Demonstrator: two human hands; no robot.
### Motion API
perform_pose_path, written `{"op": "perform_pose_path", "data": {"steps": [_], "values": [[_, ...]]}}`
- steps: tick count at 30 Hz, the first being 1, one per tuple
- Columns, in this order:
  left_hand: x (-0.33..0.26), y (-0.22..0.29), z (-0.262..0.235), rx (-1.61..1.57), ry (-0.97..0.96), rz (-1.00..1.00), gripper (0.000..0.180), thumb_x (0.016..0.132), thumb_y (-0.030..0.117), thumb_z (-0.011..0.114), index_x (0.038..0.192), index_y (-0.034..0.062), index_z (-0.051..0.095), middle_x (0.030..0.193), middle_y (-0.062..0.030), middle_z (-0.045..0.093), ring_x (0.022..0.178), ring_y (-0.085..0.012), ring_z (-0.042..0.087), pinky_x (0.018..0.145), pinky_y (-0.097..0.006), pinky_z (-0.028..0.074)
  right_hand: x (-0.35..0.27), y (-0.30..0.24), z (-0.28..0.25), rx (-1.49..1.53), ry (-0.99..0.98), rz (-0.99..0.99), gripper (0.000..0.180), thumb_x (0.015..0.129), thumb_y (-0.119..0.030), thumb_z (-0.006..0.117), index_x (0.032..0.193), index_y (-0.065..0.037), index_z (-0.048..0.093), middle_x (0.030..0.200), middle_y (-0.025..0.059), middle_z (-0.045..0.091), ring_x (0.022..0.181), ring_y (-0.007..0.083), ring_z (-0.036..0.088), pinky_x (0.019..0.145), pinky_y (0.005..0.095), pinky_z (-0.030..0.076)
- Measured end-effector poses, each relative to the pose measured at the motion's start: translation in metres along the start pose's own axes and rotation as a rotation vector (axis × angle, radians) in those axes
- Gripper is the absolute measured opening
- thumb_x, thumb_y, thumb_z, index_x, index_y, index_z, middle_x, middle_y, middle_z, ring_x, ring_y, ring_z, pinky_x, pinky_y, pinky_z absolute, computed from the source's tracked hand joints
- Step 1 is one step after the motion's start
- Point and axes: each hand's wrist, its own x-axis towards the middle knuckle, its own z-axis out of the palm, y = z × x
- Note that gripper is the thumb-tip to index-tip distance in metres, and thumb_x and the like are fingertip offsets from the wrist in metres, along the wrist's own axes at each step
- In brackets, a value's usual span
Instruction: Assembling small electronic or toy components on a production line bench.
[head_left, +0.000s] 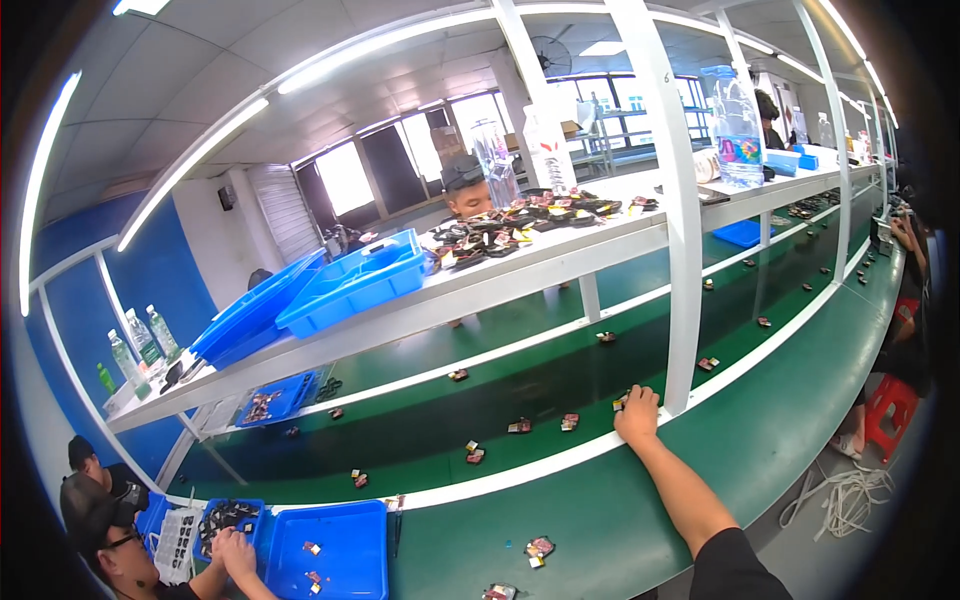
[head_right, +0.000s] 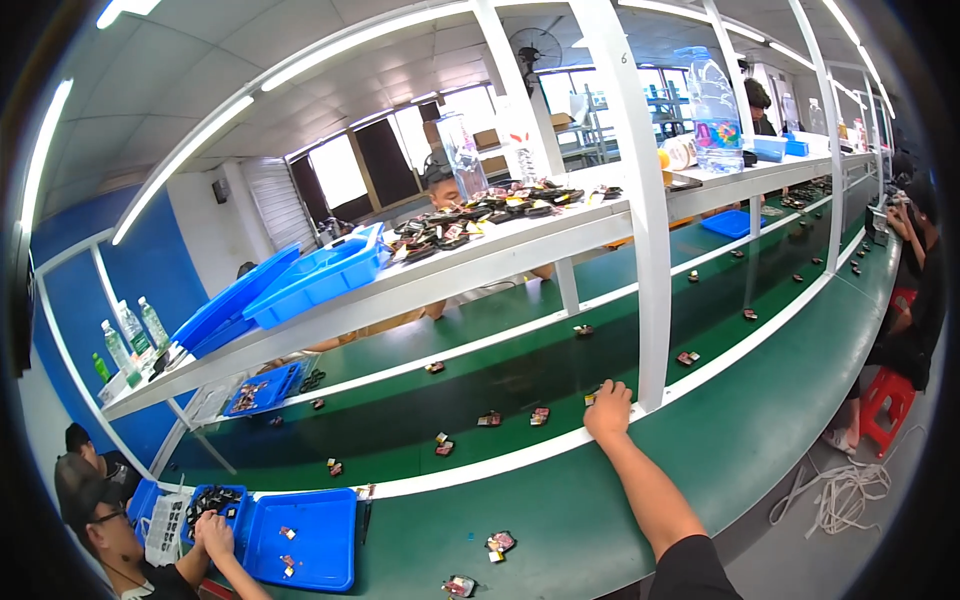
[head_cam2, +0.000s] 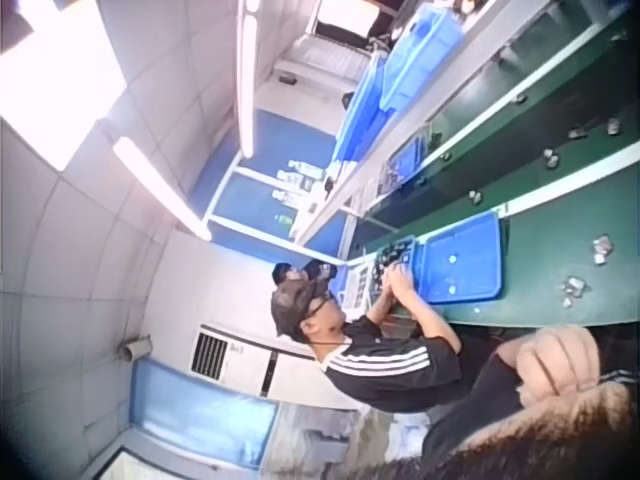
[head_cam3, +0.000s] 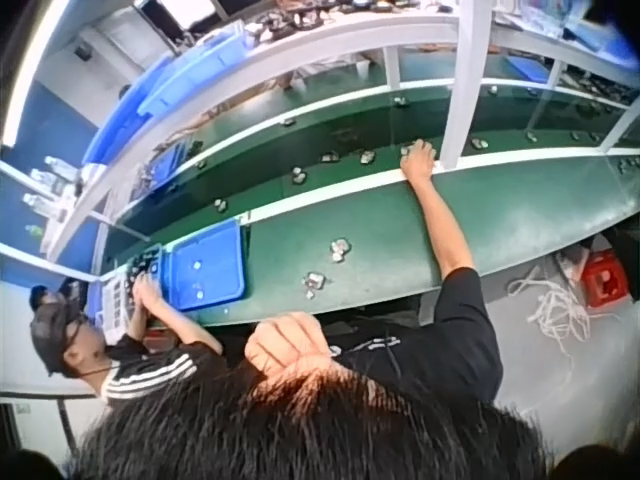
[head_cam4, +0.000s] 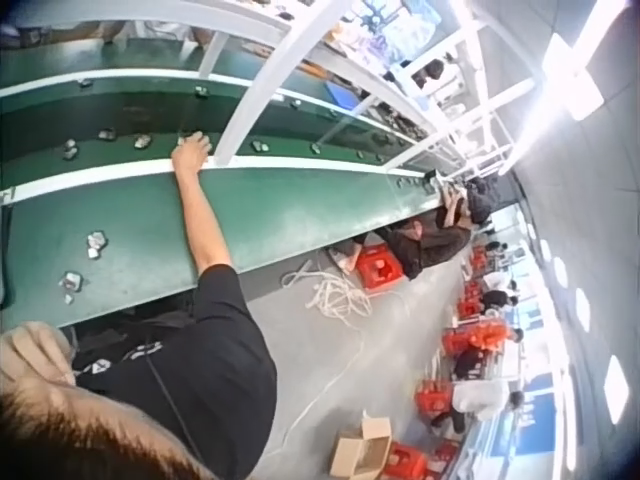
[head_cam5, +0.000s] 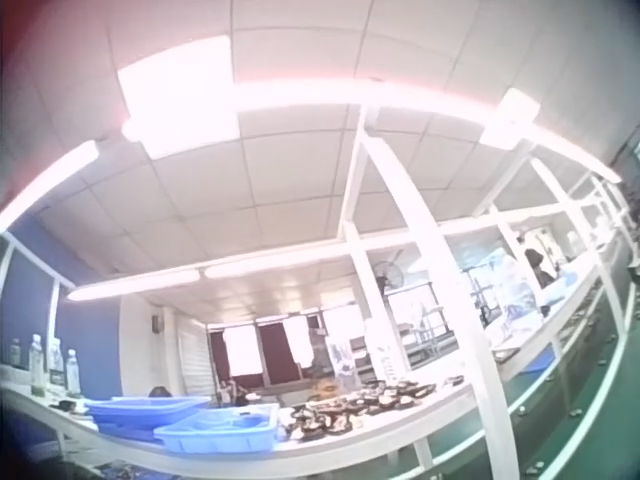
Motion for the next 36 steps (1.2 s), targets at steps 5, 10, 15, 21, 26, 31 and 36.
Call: {"op": "perform_pose_path", "data": {"steps": [5, 10, 15, 21, 26, 31, 36], "values": [[-0.003, -0.008, -0.001, -0.046, -0.089, -0.04, 0.017, 0.086, 0.02, 0.067, 0.089, 0.004, 0.062, 0.084, -0.0146, 0.065, 0.065, -0.0291, 0.064, 0.055, -0.041, 0.056, 0.011, 0.01, 0.013, 0.055, -0.098, 0.009, 0.04, 0.074, -0.013, 0.073, 0.104, 0.0, 0.049, 0.103, 0.0169, 0.055, 0.101, 0.0348, 0.051, 0.088, 0.0439, 0.043], [-0.014, -0.014, -0.016, 0.142, -0.074, -0.306, 0.023, 0.09, 0.028, 0.064, 0.098, 0.0067, 0.065, 0.092, -0.0164, 0.068, 0.069, -0.0331, 0.067, 0.059, -0.046, 0.058, 0.01, 0.021, 0.006, 0.17, 0.007, -0.004, 0.039, 0.072, -0.005, 0.073, 0.104, 0.0, 0.052, 0.098, 0.0168, 0.058, 0.096, 0.0355, 0.053, 0.086, 0.0445, 0.042], [-0.085, -0.109, -0.146, 0.592, 0.441, -0.978, 0.02, 0.092, 0.008, 0.057, 0.108, -0.0047, 0.056, 0.097, -0.0149, 0.067, 0.082, -0.017, 0.065, 0.074, -0.029, 0.055, -0.025, -0.033, -0.037, 0.718, -0.156, -0.369, 0.051, 0.068, -0.004, 0.074, 0.115, -0.004, 0.054, 0.1, 0.0127, 0.062, 0.094, 0.0338, 0.054, 0.086, 0.0425, 0.043], [-0.114, -0.125, -0.192, 0.163, 0.521, -1.298, 0.038, 0.103, 0.025, 0.04, 0.125, -0.0034, 0.051, 0.11, -0.0129, 0.063, 0.09, -0.0184, 0.063, 0.076, -0.031, 0.053, -0.091, -0.118, -0.101, 0.887, -0.738, -0.743, 0.062, 0.077, -0.012, 0.074, 0.133, -0.008, 0.048, 0.121, 0.0101, 0.06, 0.115, 0.0292, 0.049, 0.102, 0.0385, 0.039], [-0.124, -0.113, -0.199, -0.129, 0.479, -1.28, 0.041, 0.101, 0.024, 0.045, 0.132, -0.0021, 0.048, 0.111, -0.0115, 0.063, 0.093, -0.0175, 0.063, 0.078, -0.03, 0.054, -0.105, -0.141, -0.103, 0.712, -0.836, -0.848, 0.062, 0.079, -0.011, 0.071, 0.136, -0.01, 0.046, 0.12, 0.0122, 0.054, 0.115, 0.0313, 0.049, 0.101, 0.0386, 0.041], [-0.132, -0.113, -0.202, -0.131, 0.569, -1.299, 0.039, 0.099, 0.011, 0.049, 0.135, -0.0034, 0.044, 0.117, -0.0125, 0.059, 0.1, -0.0184, 0.062, 0.091, -0.036, 0.055, -0.119, -0.145, -0.093, 0.826, -0.736, -0.873, 0.049, 0.081, 0.004, 0.055, 0.128, -0.009, 0.054, 0.126, 0.0122, 0.055, 0.115, 0.0306, 0.051, 0.099, 0.0397, 0.043], [-0.135, -0.118, -0.195, -0.12, 0.611, -1.214, 0.038, 0.098, 0.004, 0.044, 0.135, -0.0037, 0.042, 0.12, -0.0118, 0.057, 0.109, -0.0204, 0.06, 0.094, -0.037, 0.054, -0.127, -0.146, -0.086, 0.74, -0.611, -0.851, 0.03, 0.082, -0.002, 0.061, 0.111, -0.006, 0.062, 0.126, 0.012, 0.055, 0.114, 0.0316, 0.051, 0.096, 0.0395, 0.045]]}}
